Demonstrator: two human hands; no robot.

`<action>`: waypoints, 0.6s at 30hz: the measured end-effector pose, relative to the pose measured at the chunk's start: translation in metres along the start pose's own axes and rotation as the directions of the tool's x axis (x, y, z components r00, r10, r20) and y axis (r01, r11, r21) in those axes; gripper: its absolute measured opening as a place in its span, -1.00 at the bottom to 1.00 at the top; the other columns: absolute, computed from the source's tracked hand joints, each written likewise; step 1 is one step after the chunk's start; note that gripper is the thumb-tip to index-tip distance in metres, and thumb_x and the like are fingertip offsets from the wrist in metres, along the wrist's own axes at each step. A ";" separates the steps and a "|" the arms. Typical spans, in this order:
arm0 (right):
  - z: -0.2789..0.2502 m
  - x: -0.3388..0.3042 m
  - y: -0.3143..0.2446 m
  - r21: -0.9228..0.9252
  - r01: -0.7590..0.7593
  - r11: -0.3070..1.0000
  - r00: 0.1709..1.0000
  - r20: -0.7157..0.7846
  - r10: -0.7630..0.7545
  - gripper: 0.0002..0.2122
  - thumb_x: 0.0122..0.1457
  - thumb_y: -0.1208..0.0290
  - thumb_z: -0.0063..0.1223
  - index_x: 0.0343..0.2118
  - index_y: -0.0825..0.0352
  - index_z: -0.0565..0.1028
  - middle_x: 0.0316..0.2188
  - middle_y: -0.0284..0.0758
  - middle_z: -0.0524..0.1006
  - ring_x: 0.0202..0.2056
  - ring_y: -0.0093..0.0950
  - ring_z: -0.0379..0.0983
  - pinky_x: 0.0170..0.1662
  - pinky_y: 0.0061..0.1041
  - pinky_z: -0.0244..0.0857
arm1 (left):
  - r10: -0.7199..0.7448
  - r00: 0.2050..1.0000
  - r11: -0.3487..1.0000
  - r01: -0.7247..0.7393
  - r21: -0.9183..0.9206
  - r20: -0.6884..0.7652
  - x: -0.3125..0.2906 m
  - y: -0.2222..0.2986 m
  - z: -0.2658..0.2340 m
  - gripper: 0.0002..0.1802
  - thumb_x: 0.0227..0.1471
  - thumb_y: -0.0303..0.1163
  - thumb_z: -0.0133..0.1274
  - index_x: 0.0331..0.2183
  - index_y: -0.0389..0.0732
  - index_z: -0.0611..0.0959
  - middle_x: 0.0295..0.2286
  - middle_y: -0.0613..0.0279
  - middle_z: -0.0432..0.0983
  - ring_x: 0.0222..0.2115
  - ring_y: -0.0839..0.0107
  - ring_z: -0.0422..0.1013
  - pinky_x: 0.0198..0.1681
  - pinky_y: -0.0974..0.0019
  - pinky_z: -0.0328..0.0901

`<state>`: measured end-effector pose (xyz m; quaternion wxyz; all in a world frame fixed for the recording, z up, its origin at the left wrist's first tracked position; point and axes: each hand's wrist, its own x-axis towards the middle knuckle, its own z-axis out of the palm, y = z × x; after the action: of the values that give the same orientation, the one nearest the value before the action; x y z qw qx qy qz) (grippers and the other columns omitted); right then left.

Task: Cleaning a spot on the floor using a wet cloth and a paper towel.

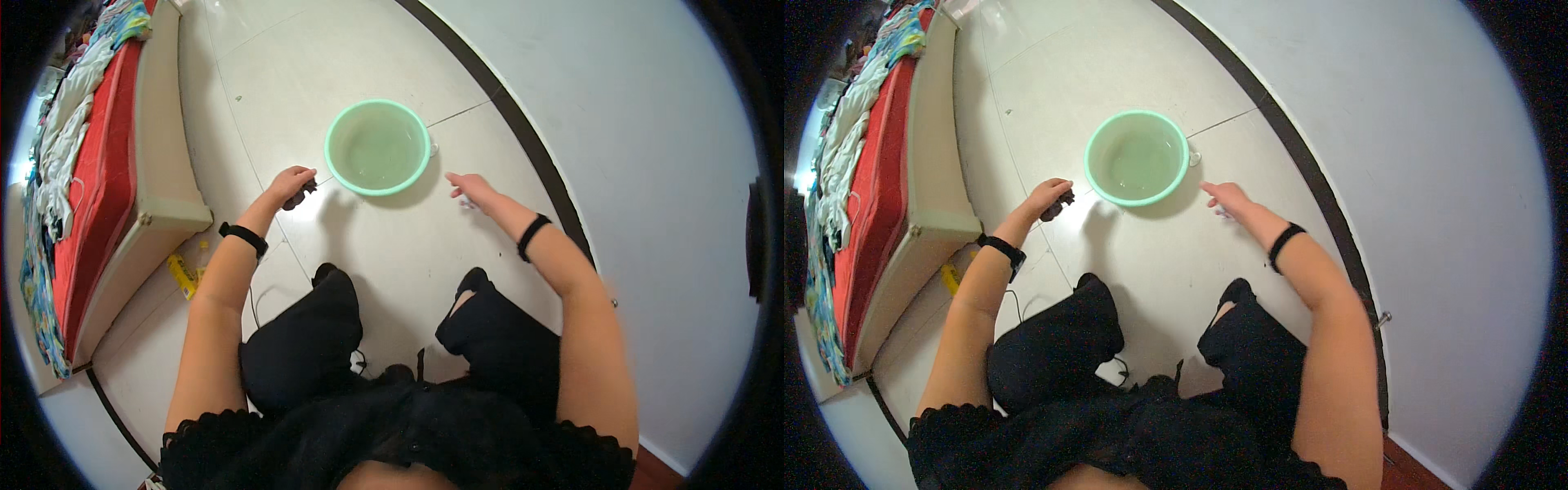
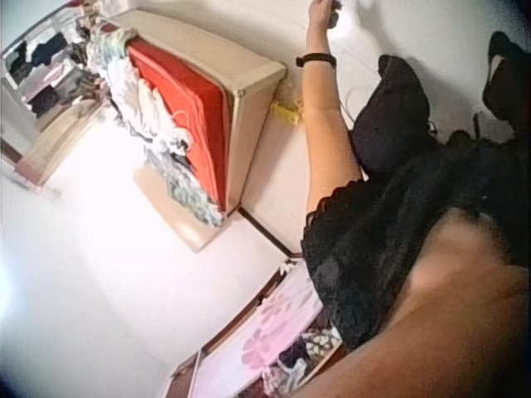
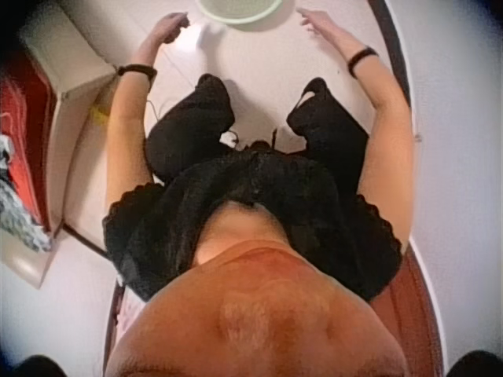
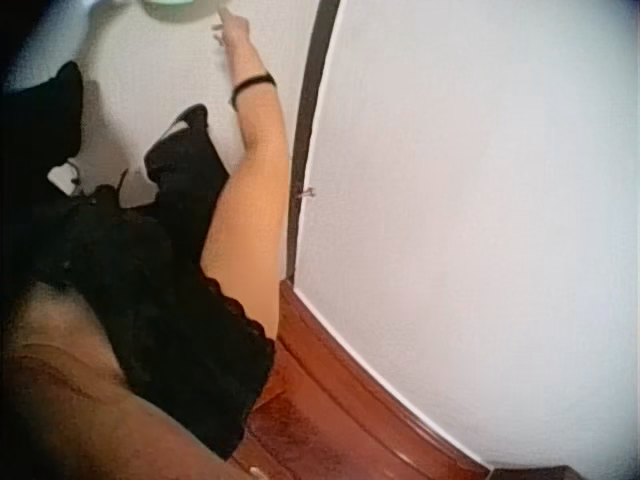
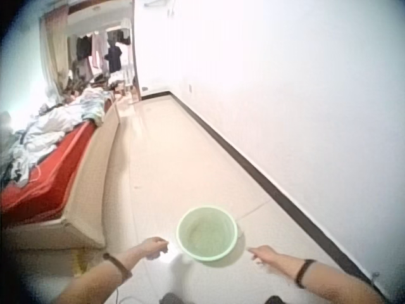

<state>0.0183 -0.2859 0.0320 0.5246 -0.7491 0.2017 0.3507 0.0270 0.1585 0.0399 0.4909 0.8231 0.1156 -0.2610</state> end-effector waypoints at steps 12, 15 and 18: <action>0.091 0.122 -0.003 0.515 -0.071 0.854 0.989 0.150 -0.009 -0.83 0.01 0.42 -0.01 -0.34 0.36 0.37 -0.58 -0.36 0.39 -0.69 -0.60 0.26 -0.74 -0.64 0.10 | -0.012 1.000 0.995 0.010 -0.101 -0.015 0.039 -0.046 0.028 -0.66 0.06 -0.21 0.06 -0.19 -0.26 0.60 -0.36 0.28 0.54 -0.40 0.56 0.38 -0.36 0.46 0.29; 0.082 0.120 0.013 0.524 -0.055 0.850 0.988 0.150 -0.029 -0.91 -0.02 0.48 -0.03 -0.44 0.32 0.36 -0.63 -0.38 0.34 -0.71 -0.58 0.23 -0.74 -0.63 0.09 | -0.034 0.999 0.988 0.028 -0.151 -0.037 0.018 -0.055 0.014 -0.67 0.08 -0.24 0.05 -0.20 -0.26 0.60 -0.35 0.30 0.53 -0.38 0.55 0.37 -0.30 0.45 0.28; 0.057 0.086 0.022 0.540 -0.086 0.838 0.986 0.167 -0.006 -0.94 -0.03 0.47 -0.04 -0.49 0.30 0.35 -0.64 -0.38 0.31 -0.73 -0.57 0.20 -0.75 -0.62 0.08 | -0.022 0.988 0.986 -0.004 -0.168 -0.152 -0.017 -0.056 -0.003 -0.69 0.08 -0.25 0.04 -0.21 -0.26 0.61 -0.35 0.30 0.53 -0.34 0.52 0.38 -0.26 0.43 0.28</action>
<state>0.0439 -0.2358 -0.0571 0.7230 -0.5336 0.2653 0.3494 -0.0108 0.1900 0.0081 0.5469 0.7959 0.1786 -0.1884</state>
